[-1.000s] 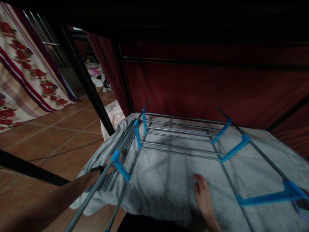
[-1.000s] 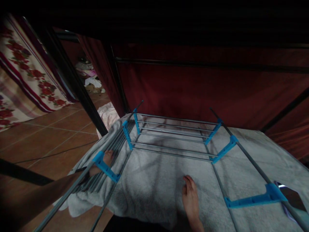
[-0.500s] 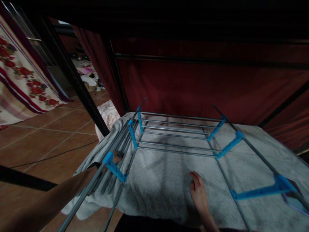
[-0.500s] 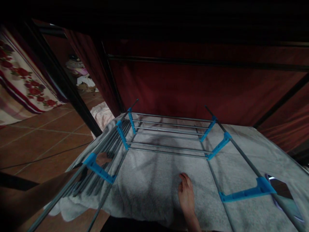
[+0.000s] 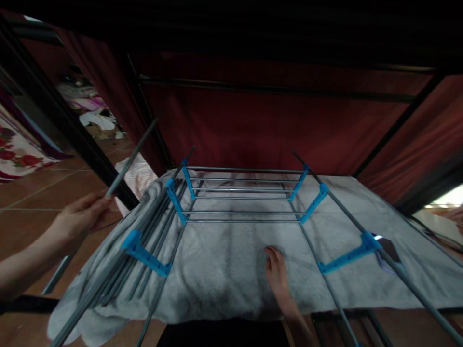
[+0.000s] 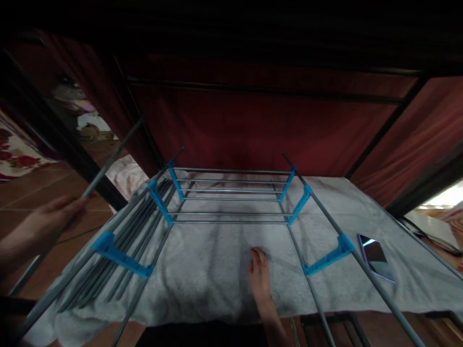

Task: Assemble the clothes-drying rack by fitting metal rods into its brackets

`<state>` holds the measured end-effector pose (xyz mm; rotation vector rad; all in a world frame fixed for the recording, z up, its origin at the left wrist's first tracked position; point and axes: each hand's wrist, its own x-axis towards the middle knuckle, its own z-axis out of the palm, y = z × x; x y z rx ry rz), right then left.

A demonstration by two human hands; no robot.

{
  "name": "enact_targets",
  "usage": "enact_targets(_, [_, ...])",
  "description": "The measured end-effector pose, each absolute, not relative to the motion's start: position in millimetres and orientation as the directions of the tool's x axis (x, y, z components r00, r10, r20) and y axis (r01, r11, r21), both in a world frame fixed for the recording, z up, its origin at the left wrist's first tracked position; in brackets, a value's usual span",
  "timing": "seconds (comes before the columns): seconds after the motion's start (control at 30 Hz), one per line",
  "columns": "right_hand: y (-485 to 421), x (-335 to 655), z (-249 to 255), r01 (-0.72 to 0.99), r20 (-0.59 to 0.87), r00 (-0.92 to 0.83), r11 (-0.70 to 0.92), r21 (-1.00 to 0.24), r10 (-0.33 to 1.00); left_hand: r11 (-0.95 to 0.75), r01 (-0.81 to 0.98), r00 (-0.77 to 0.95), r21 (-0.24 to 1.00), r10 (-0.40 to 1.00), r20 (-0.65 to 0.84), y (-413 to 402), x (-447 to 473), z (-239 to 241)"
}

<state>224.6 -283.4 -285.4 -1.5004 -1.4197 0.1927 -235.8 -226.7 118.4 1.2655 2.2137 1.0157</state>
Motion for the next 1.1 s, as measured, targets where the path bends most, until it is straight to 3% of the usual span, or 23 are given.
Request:
enact_targets(0.2, [-279.6, 219.5, -280.1, 0.718, 0.556, 0.268, 0.222, -0.660, 0.787, 0.067, 0.674, -0.293, 0.736, 0.938, 0.183, -194.1, -198.4, 143.6])
enact_targets(0.33, [-278.9, 218.5, -276.7, 0.698, 0.517, 0.272, 0.203, -0.687, 0.812, -0.119, 0.600, -0.066, 0.791, 0.978, 0.197, -164.8, -132.3, 150.8])
enact_targets(0.63, [-279.8, 213.6, -271.6, 0.702, 0.470, 0.286, 0.151, -0.696, 0.835, -0.121, 0.250, 0.003, 0.961, 0.992, 0.124, -116.4, -4.4, 107.9])
enact_targets(0.77, [-279.6, 214.8, -275.0, 0.728, 0.473, 0.261, 0.151, -0.669, 0.841, -0.206, 0.132, 0.000, 0.970, 0.978, 0.208, -122.3, 39.9, 75.5])
enact_targets(0.9, [-280.0, 216.0, -280.6, 0.694, 0.447, 0.257, 0.158, -0.702, 0.857, -0.266, 0.068, 0.101, 0.962, 0.961, 0.259, -149.9, 66.2, 16.9])
enact_targets(1.0, [-279.7, 216.2, -281.4, 0.610, 0.403, 0.312, 0.144, -0.779, 0.860, -0.304, 0.159, 0.162, 0.939, 0.947, 0.279, -179.5, 58.3, -37.0])
enact_targets(1.1, [-277.4, 219.6, -275.7, 0.388, 0.315, 0.414, 0.147, -0.910, 0.854, -0.321, 0.308, 0.177, 0.896, 0.944, 0.278, -205.7, 27.6, -83.9])
